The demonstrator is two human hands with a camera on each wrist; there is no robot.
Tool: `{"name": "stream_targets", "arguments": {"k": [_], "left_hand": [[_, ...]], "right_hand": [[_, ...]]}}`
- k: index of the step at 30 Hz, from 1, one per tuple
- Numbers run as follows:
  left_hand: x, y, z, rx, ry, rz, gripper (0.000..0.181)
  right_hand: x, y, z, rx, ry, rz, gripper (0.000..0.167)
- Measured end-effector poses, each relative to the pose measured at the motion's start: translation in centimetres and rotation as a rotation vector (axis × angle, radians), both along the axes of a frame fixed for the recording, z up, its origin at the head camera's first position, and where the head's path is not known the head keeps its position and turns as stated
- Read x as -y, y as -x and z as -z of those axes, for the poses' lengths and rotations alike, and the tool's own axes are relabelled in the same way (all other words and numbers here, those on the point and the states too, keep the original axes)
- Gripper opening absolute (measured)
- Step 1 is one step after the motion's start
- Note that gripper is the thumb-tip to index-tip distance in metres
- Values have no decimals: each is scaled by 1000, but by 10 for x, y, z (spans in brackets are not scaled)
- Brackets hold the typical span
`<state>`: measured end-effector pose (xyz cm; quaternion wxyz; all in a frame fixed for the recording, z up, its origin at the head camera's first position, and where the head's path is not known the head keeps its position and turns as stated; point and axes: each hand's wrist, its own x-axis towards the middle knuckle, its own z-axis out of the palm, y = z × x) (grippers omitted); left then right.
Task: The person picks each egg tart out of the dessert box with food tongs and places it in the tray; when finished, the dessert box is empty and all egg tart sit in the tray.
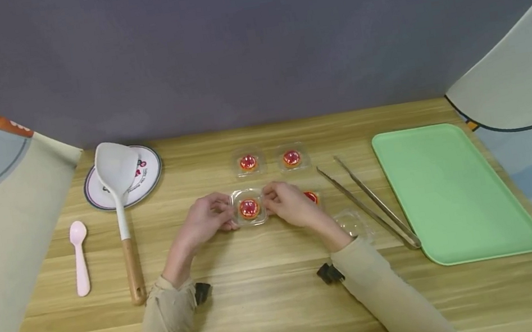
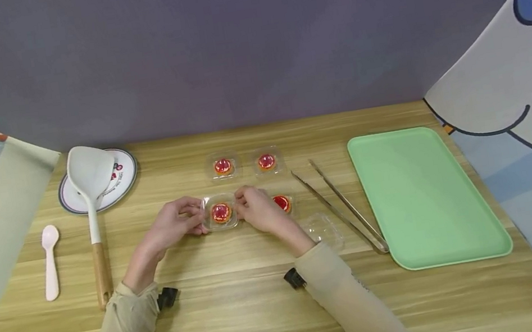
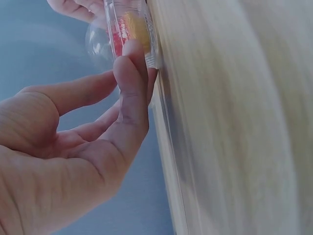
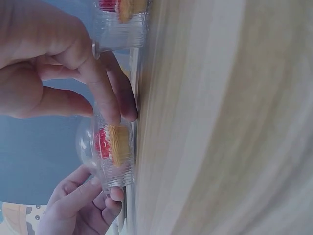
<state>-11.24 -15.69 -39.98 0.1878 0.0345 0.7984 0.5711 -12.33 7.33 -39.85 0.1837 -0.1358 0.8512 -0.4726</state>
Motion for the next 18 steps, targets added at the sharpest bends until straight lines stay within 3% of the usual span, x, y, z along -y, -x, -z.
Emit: {"name": "stream_targets", "arguments": {"k": [18], "left_hand": [[-1, 1, -2, -53, 60, 6, 40]], "right_hand": [[0, -2, -2, -50, -17, -1, 32]]}}
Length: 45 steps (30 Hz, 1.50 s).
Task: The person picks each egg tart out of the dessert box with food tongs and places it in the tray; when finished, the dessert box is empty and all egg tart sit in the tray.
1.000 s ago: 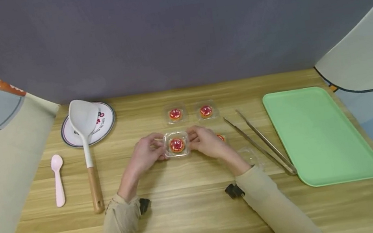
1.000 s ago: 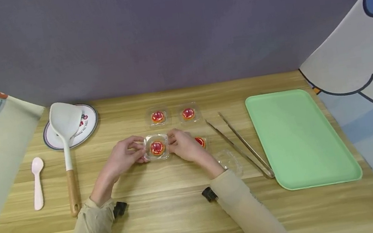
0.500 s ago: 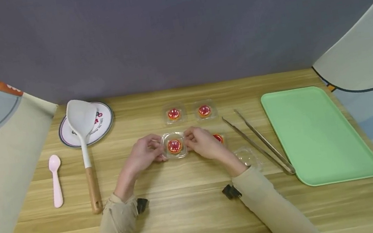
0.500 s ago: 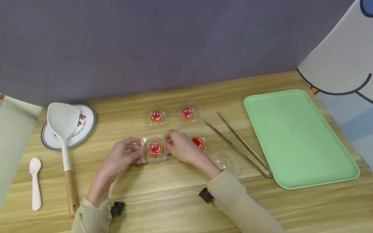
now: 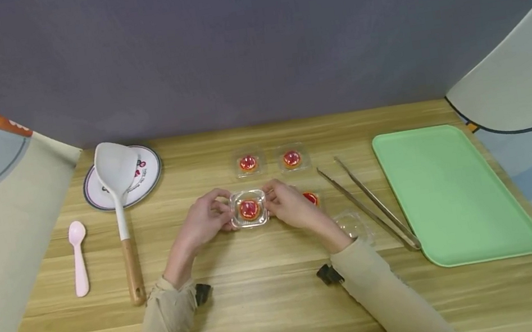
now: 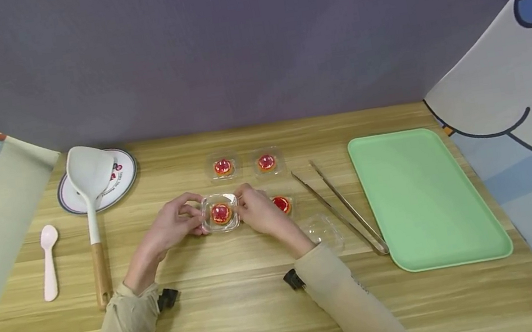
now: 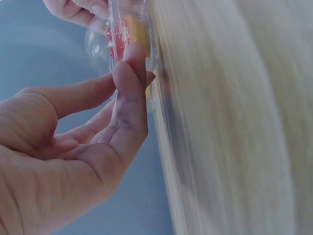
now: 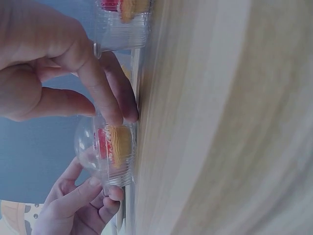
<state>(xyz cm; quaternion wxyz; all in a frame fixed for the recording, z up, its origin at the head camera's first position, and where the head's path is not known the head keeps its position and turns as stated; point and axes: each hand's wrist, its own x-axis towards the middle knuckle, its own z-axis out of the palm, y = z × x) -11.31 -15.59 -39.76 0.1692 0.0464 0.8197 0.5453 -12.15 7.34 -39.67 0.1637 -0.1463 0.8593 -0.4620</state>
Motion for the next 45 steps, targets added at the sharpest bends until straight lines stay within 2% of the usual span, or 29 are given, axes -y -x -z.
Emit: {"name": "stream_targets", "arguments": {"k": [11, 17, 21, 26, 30, 37, 45], "left_hand": [[-1, -1, 0, -25, 11, -3, 41], [0, 0, 0, -12, 5, 12, 48], [2, 1, -1, 27, -36, 23, 51], [8, 2, -1, 114, -120, 41, 44], [13, 3, 0, 139, -115, 87, 48], [20, 5, 1, 112, -78, 149, 54], [23, 5, 1, 107, -84, 171, 55]], "right_hand": [[0, 0, 2, 34, 64, -2, 24], [1, -2, 1, 21, 31, 10, 26], [3, -5, -2, 22, -5, 25, 34], [5, -5, -4, 0, -46, 24, 38], [6, -6, -2, -32, -71, 17, 36], [10, -6, 1, 132, 73, 35, 38], [10, -5, 7, 197, 174, 61, 38]]}}
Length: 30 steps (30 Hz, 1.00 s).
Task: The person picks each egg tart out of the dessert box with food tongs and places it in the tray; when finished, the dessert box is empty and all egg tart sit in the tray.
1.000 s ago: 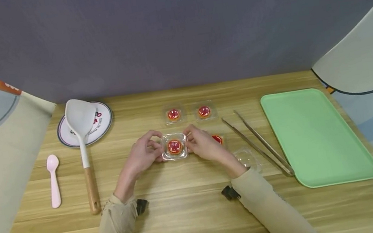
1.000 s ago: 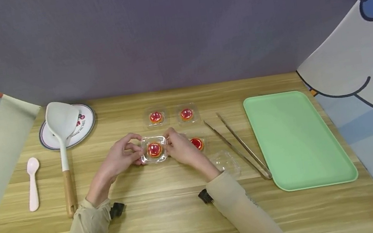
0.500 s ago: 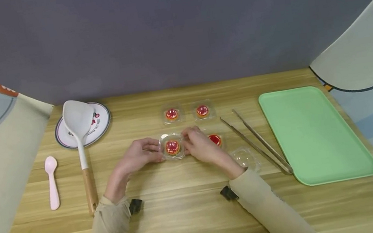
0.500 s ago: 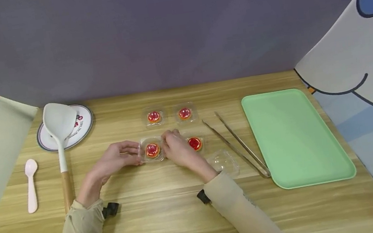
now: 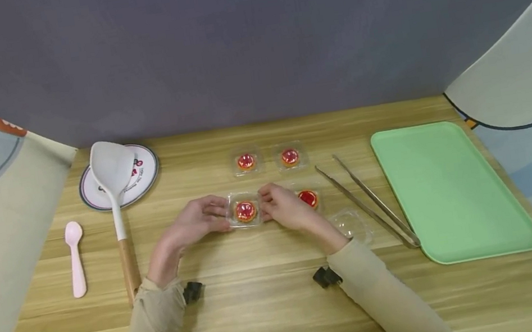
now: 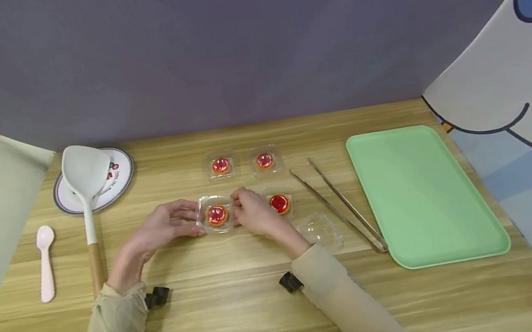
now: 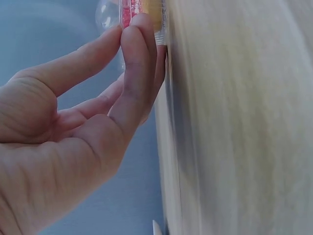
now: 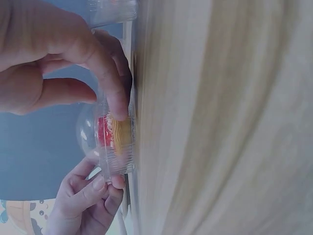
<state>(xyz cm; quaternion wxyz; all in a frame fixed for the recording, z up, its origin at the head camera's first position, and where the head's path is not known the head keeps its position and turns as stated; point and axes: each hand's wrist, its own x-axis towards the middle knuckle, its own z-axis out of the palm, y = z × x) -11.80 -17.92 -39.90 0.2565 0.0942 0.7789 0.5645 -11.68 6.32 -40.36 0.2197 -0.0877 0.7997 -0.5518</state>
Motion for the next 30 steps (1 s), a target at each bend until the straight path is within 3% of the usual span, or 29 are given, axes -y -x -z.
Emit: {"name": "stream_targets", "arguments": {"k": [18, 30], "left_hand": [[-5, -2, 1, 25, -67, -38, 59], [-5, 0, 3, 15, -58, -48, 62]], "right_hand": [[-1, -2, -4, 71, 58, 60, 36], [-1, -2, -5, 45, 58, 53, 37]]}}
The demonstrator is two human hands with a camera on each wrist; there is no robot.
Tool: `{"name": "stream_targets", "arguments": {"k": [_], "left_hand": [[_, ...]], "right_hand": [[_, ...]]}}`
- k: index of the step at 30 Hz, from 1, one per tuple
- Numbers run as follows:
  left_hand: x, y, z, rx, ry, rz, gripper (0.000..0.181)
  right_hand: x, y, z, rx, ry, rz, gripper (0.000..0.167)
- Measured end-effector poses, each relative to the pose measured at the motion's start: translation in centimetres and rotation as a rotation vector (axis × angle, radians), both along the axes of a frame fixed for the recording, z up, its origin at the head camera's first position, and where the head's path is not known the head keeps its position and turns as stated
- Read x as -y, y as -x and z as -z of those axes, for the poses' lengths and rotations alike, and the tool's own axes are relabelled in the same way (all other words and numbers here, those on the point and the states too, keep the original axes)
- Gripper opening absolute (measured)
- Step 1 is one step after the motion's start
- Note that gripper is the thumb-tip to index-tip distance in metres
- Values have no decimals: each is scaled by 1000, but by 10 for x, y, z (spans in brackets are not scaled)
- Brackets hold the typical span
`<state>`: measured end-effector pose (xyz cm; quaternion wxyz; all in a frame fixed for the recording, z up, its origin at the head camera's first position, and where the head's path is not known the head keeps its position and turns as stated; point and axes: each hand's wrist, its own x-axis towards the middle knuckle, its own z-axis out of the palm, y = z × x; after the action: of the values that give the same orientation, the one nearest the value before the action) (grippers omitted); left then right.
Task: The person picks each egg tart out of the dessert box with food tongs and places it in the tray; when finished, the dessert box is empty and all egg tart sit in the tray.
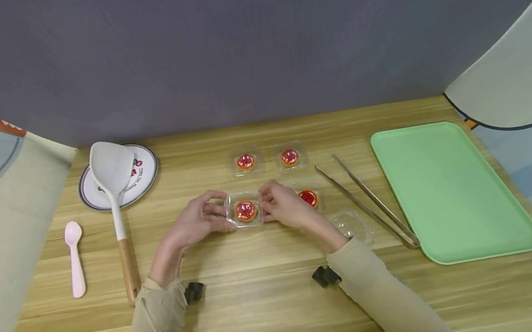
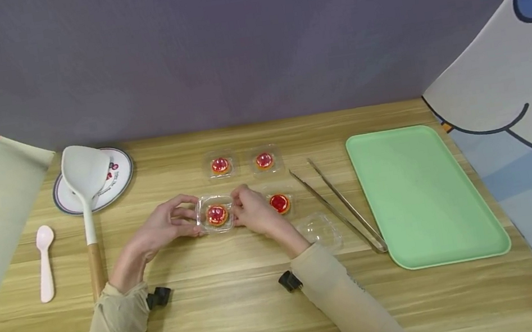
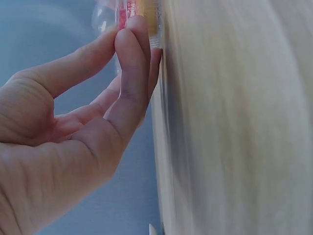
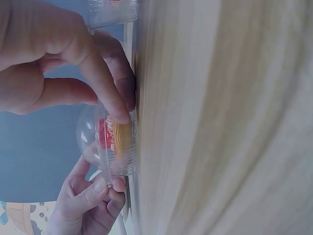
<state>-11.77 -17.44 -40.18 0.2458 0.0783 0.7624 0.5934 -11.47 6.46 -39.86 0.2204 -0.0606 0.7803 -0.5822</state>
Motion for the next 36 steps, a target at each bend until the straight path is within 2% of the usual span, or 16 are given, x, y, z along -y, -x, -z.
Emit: {"name": "stream_targets", "arguments": {"k": [5, 12, 22, 28, 36], "left_hand": [[2, 0, 1, 6, -17, 8, 60], [4, 2, 3, 7, 8, 24, 69], [1, 1, 3, 16, -9, 27, 75], [1, 0, 3, -10, 23, 35, 70], [1, -1, 1, -13, 92, 53, 72]], "right_hand": [[0, -1, -1, -6, -32, -6, 39], [2, 1, -1, -22, -67, -7, 39], [1, 0, 1, -62, -48, 7, 24], [1, 1, 3, -66, -73, -1, 27], [1, -1, 1, -91, -108, -46, 33]]}}
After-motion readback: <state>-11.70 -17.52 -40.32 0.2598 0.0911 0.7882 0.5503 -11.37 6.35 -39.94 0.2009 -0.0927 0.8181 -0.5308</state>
